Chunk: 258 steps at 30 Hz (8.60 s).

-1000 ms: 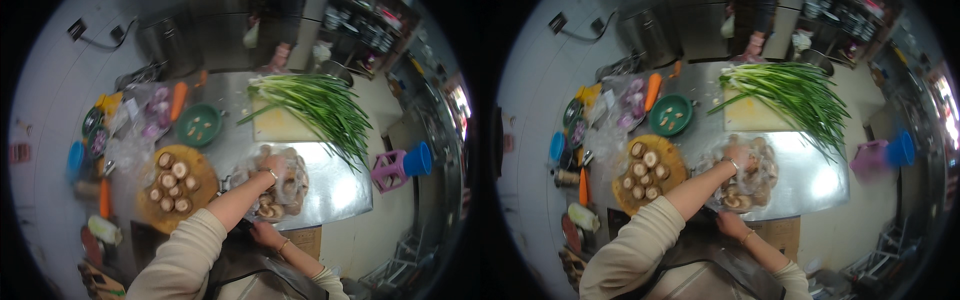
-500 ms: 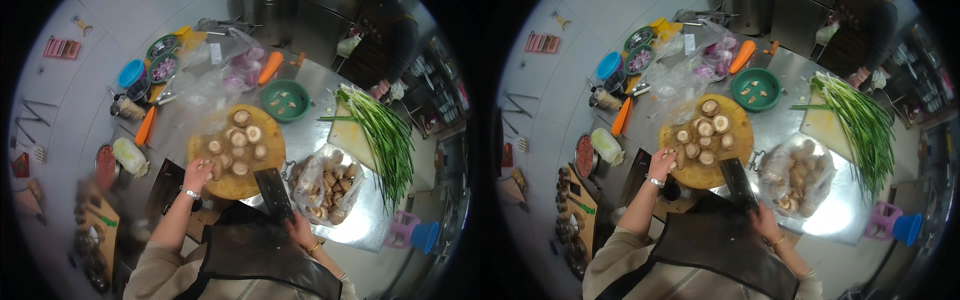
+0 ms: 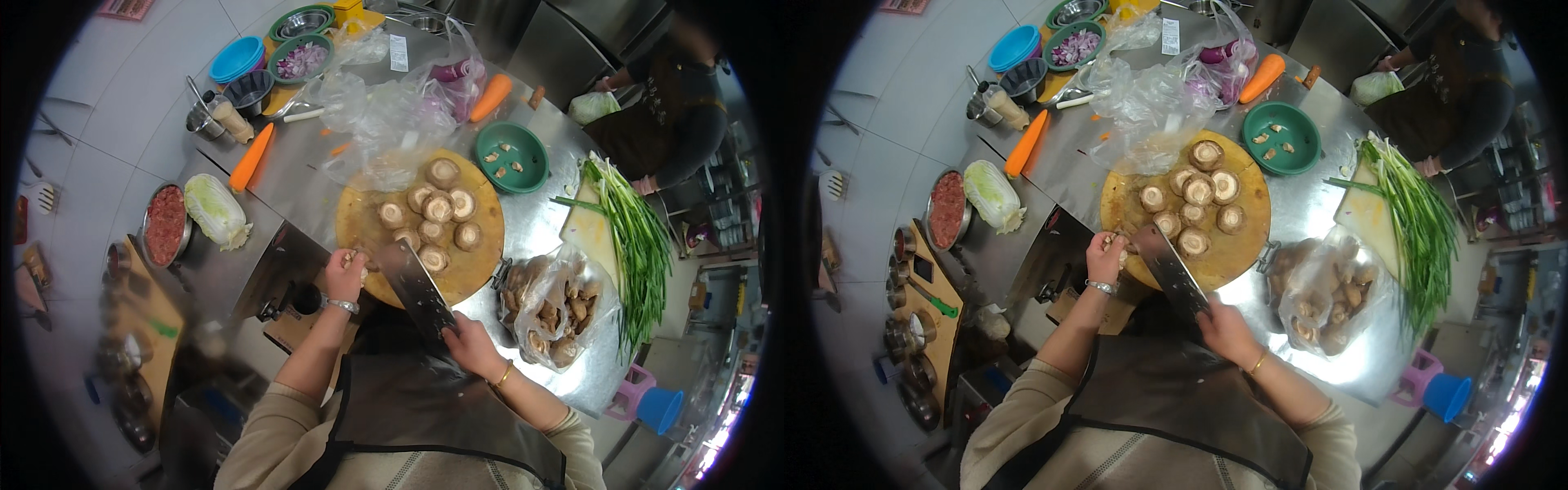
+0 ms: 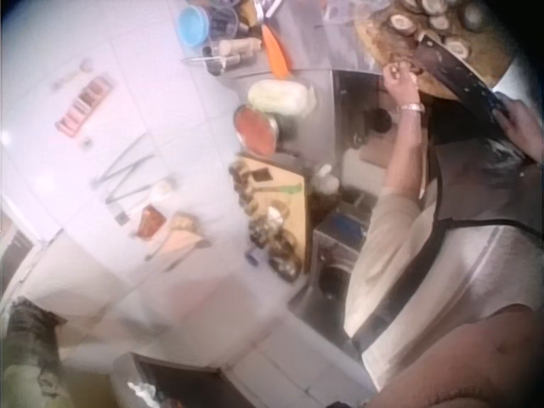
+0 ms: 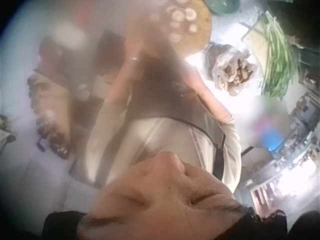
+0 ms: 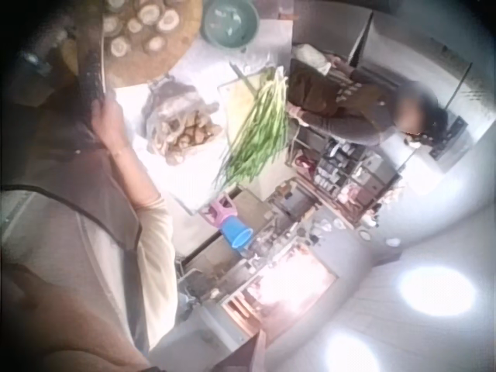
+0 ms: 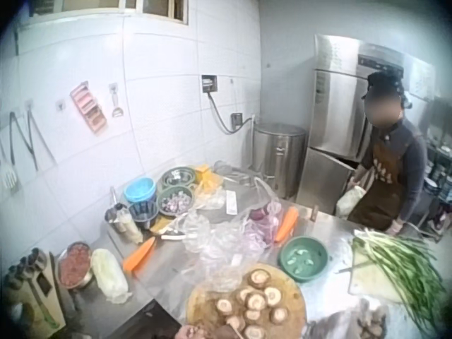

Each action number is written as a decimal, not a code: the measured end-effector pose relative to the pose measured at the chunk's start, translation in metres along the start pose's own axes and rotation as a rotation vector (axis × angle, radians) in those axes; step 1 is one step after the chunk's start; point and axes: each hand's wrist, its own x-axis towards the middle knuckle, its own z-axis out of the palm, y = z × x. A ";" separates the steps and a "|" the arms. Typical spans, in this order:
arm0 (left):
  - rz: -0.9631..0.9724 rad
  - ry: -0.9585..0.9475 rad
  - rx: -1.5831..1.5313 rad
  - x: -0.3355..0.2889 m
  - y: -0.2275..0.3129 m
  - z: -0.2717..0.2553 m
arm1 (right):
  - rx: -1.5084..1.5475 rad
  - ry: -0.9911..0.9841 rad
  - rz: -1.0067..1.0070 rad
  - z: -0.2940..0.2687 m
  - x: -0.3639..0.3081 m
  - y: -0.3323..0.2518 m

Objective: The person slices shiitake mushrooms on a cutting board using a cleaver, then transfers the pieces into a bowl and washes them under running water in a wok. A coworker trims green onions nearby.

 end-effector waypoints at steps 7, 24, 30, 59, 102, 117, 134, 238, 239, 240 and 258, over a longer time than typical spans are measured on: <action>0.118 -0.116 0.063 0.008 -0.006 -0.004 | -0.163 -0.031 0.066 0.013 0.023 -0.005; 0.220 -0.323 0.193 0.022 0.011 -0.003 | 0.352 -0.038 0.274 0.017 0.039 0.012; -0.096 -0.248 -0.389 0.034 0.045 0.000 | 0.312 0.262 0.227 -0.017 -0.021 0.034; 1.476 -1.591 1.249 -0.174 0.045 0.435 | -0.020 0.429 0.114 0.010 -0.168 0.151; 0.540 -0.572 1.035 -0.055 0.031 0.154 | 0.156 0.326 0.197 -0.013 -0.075 0.095; 0.264 -0.579 0.341 0.069 0.088 0.295 | 0.440 0.322 0.264 -0.022 -0.076 0.100; 1.099 -1.238 1.139 -0.015 0.091 0.228 | 0.310 0.521 0.275 -0.006 -0.122 0.135; 0.201 -0.980 0.762 -0.032 0.032 0.176 | 0.660 0.316 0.441 -0.020 -0.107 0.109; 0.140 -0.989 0.699 -0.032 0.032 0.174 | 0.677 0.326 0.356 -0.020 -0.106 0.110; 0.088 -0.991 0.625 -0.030 0.033 0.172 | 0.684 0.324 0.317 -0.019 -0.105 0.112; 1.153 -1.554 1.219 -0.129 0.095 0.353 | 0.209 0.344 0.166 0.001 -0.121 0.150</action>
